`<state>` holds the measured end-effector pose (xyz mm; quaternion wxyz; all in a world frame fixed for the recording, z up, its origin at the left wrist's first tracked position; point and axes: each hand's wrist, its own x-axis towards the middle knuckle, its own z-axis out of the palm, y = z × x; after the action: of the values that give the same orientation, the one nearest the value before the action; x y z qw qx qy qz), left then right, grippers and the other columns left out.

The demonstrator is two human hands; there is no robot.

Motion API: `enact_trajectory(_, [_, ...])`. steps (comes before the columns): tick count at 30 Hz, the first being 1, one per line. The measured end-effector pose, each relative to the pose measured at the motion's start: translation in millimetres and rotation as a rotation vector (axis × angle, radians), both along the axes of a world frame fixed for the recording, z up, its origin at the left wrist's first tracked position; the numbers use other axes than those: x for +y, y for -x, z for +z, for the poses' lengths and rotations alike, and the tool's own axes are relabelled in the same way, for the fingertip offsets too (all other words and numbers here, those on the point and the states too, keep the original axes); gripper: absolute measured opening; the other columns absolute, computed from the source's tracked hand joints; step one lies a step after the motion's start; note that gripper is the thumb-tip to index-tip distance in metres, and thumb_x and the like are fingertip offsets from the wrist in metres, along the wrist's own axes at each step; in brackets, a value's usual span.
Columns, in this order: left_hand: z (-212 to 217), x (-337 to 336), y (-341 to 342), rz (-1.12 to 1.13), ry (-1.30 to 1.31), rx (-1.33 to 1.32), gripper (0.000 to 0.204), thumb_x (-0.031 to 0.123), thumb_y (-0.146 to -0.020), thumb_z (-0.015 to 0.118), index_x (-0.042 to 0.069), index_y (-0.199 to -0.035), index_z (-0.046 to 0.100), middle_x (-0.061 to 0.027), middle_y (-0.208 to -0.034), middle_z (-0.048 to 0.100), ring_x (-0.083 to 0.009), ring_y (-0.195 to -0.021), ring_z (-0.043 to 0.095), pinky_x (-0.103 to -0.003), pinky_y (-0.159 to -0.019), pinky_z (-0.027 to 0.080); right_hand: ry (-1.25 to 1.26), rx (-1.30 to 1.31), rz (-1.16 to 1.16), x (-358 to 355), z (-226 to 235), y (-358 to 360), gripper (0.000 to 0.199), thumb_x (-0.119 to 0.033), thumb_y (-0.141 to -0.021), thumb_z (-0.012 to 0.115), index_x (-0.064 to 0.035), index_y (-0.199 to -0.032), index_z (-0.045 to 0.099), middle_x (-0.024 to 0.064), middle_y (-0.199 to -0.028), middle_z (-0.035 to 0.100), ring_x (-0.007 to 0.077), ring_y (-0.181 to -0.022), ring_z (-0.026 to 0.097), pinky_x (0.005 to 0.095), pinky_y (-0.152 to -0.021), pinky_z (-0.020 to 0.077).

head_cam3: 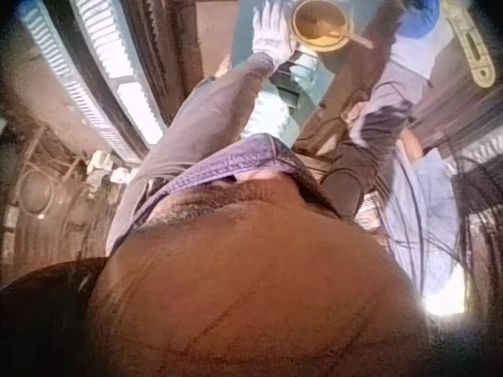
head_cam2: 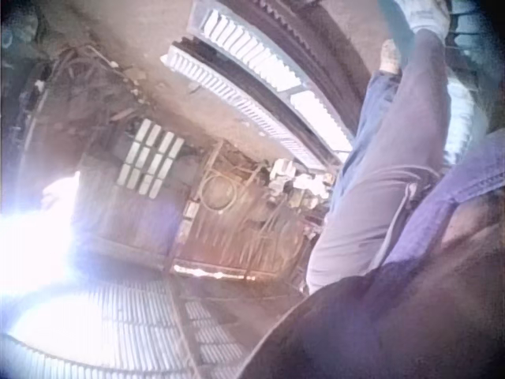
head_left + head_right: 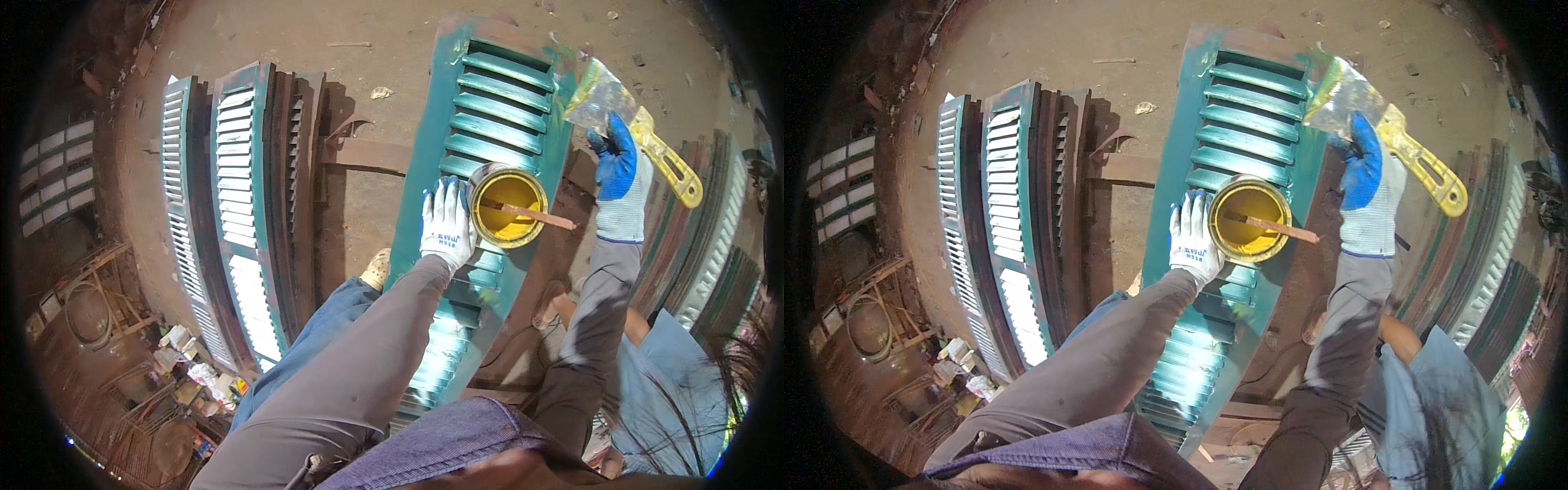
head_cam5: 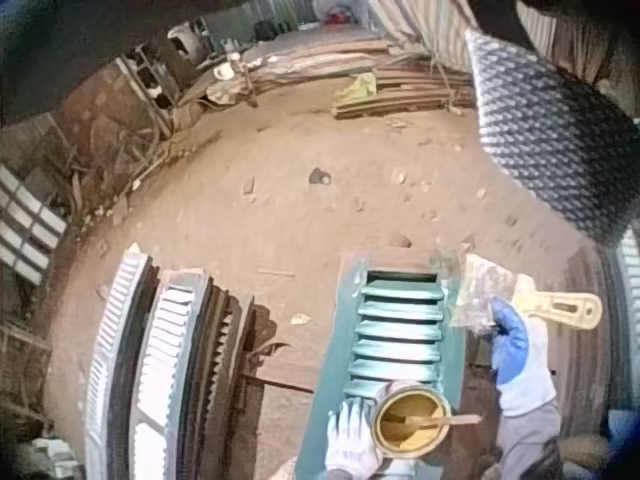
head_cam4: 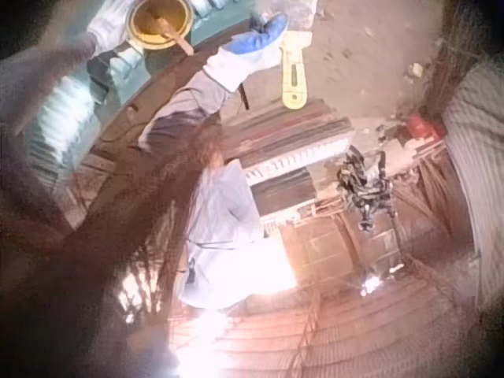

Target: The person paints the slats of a wooden window shutter with green paint using a brush. They hold a paint can in one hand and apply paint to the slats with the other, moving along the length of the shutter.

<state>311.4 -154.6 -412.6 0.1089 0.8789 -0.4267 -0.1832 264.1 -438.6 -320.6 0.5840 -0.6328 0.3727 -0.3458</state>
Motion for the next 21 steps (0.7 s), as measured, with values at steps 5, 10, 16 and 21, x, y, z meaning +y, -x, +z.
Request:
enact_trajectory(5, [-5.8, -3.2, 0.5, -0.019, 0.068, -0.047, 0.073, 0.033, -0.086, 0.049, -0.006, -0.144, 0.028, -0.0242, -0.153, 0.020, -0.0410, -0.144, 0.014, -0.056, -0.116, 0.006, -0.307, -0.207, -0.036, 48.1, 40.3, -5.0, 0.029, -0.011, -0.095, 0.054, 0.0020, -0.121, 0.061, 0.0129, -0.116, 0.061, 0.0199, -0.091, 0.065, 0.0347, -0.075, 0.0588])
enact_trajectory(10, [3.8, -1.9, -5.6, 0.032, 0.106, 0.025, 0.063, 0.030, -0.091, 0.043, -0.006, -0.141, 0.034, -0.0208, -0.154, 0.024, -0.0378, -0.144, 0.017, -0.054, -0.117, 0.007, -0.325, -0.157, -0.032, 103.9, 81.1, -46.4, 0.030, -0.009, -0.093, 0.058, 0.0058, -0.119, 0.059, 0.0144, -0.112, 0.063, 0.0202, -0.086, 0.066, 0.0335, -0.075, 0.0583])
enact_trajectory(16, [9.5, 1.3, -11.3, 0.033, 0.033, 0.204, 0.064, 0.032, -0.092, 0.041, -0.006, -0.143, 0.031, -0.0211, -0.155, 0.021, -0.0376, -0.144, 0.015, -0.054, -0.117, 0.006, 0.197, 0.418, -0.189, 100.4, 30.7, -150.2, 0.025, -0.023, -0.092, 0.061, -0.0036, -0.107, 0.068, 0.0136, -0.099, 0.069, 0.0158, -0.088, 0.066, 0.0284, -0.078, 0.0506])
enact_trajectory(21, [-0.2, 6.9, -8.6, -0.062, 0.015, 0.303, 0.067, 0.033, -0.091, 0.042, -0.006, -0.144, 0.029, -0.0220, -0.155, 0.018, -0.0404, -0.144, 0.014, -0.058, -0.115, 0.007, 0.643, 0.978, -0.042, 46.5, -43.4, -222.0, 0.023, -0.021, -0.087, 0.056, -0.0067, -0.103, 0.066, 0.0138, -0.102, 0.069, 0.0268, -0.096, 0.067, 0.0378, -0.079, 0.0531])
